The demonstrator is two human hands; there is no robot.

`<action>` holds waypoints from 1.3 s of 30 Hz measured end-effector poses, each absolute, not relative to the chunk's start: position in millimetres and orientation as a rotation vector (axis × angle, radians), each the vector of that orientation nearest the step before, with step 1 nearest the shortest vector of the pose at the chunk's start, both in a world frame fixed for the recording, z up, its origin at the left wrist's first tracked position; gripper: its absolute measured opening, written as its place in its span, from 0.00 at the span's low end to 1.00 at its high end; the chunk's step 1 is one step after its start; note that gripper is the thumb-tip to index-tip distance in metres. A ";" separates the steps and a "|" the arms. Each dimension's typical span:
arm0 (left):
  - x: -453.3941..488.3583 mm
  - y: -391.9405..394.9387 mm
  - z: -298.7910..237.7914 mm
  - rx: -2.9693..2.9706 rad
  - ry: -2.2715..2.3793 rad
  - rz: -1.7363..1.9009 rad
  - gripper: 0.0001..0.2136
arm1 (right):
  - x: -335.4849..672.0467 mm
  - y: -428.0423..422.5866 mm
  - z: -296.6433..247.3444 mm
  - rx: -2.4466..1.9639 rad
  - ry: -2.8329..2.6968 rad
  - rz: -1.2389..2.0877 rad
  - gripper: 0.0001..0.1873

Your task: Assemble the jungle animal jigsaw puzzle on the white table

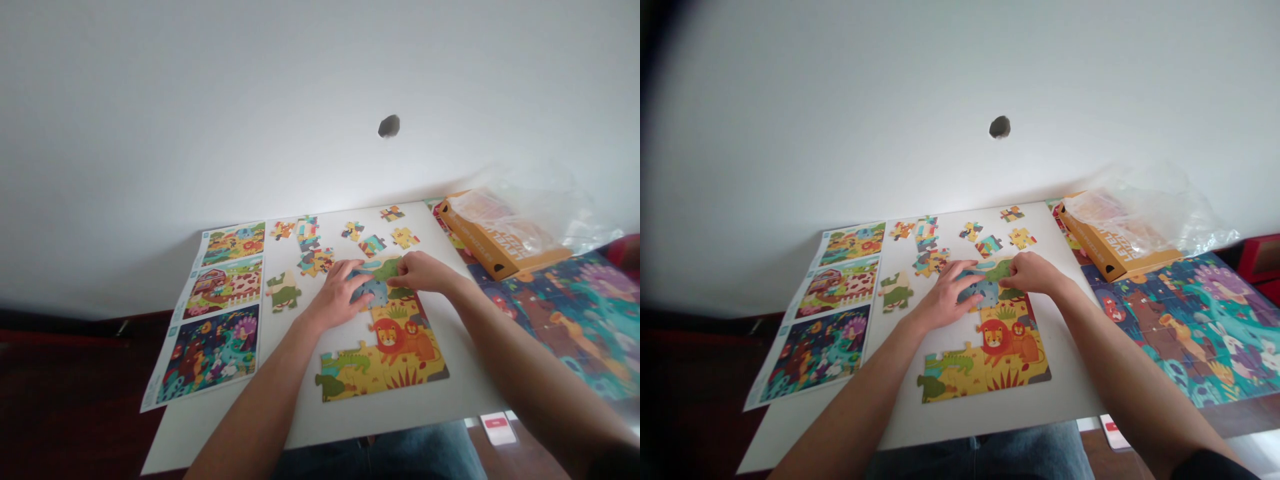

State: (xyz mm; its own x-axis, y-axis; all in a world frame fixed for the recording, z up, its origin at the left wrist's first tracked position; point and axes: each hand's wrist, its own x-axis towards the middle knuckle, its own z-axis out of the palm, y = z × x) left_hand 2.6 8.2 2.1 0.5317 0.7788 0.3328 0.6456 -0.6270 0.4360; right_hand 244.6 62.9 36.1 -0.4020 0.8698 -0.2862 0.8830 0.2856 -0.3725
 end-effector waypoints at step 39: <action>-20.5 27.9 -9.5 2.112 2.125 0.949 0.19 | 234.1 66.6 19.6 2.102 2.562 -0.430 0.20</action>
State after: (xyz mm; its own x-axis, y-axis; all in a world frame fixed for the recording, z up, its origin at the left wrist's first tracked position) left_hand -20.5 27.9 -9.5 -0.0969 0.9082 0.4071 0.9092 -0.0856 0.4074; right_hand 234.1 66.6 19.6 -0.1966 0.9805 -0.0080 0.9294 0.1837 -0.3202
